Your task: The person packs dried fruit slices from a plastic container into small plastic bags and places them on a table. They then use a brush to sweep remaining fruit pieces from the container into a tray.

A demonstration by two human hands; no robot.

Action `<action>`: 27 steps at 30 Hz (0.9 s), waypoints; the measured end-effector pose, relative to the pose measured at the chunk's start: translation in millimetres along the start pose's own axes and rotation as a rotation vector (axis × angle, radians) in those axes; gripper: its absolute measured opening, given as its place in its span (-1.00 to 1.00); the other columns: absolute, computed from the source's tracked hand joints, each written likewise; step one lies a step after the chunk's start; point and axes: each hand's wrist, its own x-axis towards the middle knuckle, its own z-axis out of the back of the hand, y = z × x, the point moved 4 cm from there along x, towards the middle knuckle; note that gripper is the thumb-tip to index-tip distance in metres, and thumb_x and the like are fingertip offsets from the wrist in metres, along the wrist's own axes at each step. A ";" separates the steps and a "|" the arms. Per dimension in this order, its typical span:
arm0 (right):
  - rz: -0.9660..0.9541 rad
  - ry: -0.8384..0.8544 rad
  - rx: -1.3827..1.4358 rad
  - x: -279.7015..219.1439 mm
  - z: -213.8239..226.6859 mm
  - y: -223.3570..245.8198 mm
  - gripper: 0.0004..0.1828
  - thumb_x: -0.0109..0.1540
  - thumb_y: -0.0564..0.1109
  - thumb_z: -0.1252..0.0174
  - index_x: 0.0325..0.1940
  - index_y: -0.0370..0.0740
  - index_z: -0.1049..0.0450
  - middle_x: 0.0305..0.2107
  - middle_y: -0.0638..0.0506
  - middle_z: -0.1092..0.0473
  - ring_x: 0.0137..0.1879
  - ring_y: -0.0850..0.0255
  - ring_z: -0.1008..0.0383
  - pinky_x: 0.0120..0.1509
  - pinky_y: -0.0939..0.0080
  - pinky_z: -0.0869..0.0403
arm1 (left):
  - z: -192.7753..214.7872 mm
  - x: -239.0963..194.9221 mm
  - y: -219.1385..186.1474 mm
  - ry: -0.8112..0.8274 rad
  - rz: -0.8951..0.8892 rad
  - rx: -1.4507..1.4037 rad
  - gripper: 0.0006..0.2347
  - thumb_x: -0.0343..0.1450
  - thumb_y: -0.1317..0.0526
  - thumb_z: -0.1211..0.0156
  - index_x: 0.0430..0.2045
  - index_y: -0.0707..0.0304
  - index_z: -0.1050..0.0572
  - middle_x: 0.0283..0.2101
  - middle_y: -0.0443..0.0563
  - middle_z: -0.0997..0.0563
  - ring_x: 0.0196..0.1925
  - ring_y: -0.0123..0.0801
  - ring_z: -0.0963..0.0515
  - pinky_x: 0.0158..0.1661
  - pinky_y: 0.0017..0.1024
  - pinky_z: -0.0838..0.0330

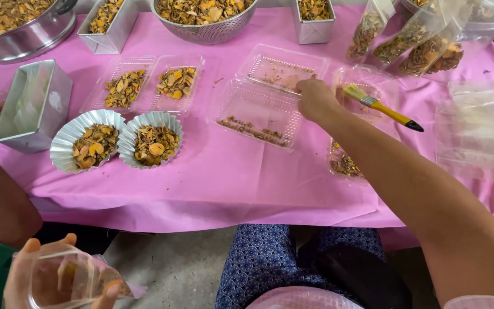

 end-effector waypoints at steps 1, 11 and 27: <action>0.003 0.000 -0.001 4.9 -2.3 -2.5 -0.46 0.31 -0.34 0.19 0.26 0.10 -0.44 0.15 0.05 -0.40 0.35 0.10 -0.31 0.56 -0.36 0.07 | -3.7 -3.4 -15.0 -0.003 0.000 0.001 0.02 -0.06 0.57 -0.37 0.45 0.42 -0.08 0.20 0.51 -0.42 -0.18 -0.03 -0.51 -0.20 -0.28 -0.49; 0.173 0.036 0.122 -56.3 9.0 6.4 -0.32 0.23 -0.54 0.09 0.40 -0.16 -0.33 0.44 -0.13 -0.07 0.30 -0.13 -0.36 -0.08 0.08 -0.61 | 19.8 -11.4 3.7 -0.110 0.340 -0.264 -0.57 0.31 0.12 -0.22 0.05 0.17 -0.31 -0.26 0.38 -0.35 -0.47 0.01 -0.39 -0.48 -0.24 -0.34; -0.307 0.283 -0.238 40.3 -36.7 -21.0 -0.64 0.45 0.04 0.40 -0.30 -0.10 -0.20 -0.77 0.18 -0.01 -0.60 0.24 0.06 0.56 0.15 0.03 | 11.0 -31.1 -3.0 -0.110 -0.236 0.081 -0.22 0.29 0.34 -0.28 0.46 0.46 -0.04 -0.13 0.46 -0.44 -0.49 -0.28 -0.48 -0.20 -0.45 -0.42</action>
